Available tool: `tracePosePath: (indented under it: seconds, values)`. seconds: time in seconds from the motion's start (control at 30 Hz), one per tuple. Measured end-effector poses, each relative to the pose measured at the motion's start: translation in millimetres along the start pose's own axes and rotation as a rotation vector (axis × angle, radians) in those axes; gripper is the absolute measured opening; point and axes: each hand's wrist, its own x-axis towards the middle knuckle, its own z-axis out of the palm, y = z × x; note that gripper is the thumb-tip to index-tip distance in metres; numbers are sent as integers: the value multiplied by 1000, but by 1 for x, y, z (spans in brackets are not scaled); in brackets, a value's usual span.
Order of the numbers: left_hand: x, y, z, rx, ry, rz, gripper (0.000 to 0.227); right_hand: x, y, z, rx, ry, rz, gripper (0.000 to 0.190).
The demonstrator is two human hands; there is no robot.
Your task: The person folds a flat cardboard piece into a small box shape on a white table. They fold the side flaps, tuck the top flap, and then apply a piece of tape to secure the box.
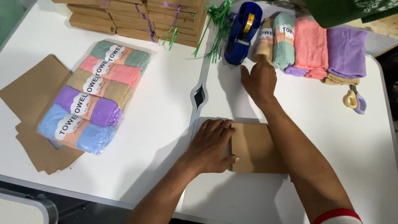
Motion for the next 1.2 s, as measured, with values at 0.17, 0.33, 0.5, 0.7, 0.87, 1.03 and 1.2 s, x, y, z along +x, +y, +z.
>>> tracePosePath:
  seconds: [0.17, 0.33, 0.5, 0.7, 0.87, 1.03, 1.2]
  values:
    - [2, 0, -4, -7, 0, 1, 68, 14, -11, 23, 32, -36, 7, 39]
    - [0, -3, 1, -16, 8, -6, 68, 26, -21, 32, 111, -114, 281, 60]
    - [1, -5, 5, 2, -5, 11, 68, 1, -48, 47, -208, -240, -186, 38]
    - [0, -2, -2, -40, -2, 19, 67, 17, -42, 61, -331, -267, -191, 39]
    - [-1, 2, -9, -3, -11, 6, 66, 26, -44, 59, -350, -381, -130, 46]
    - [-2, 5, -16, -7, -3, 16, 61, 39, -37, 67, -340, -435, -69, 52]
    - [0, 0, -4, -18, 7, 21, 64, 45, -27, 75, -284, -436, -69, 55]
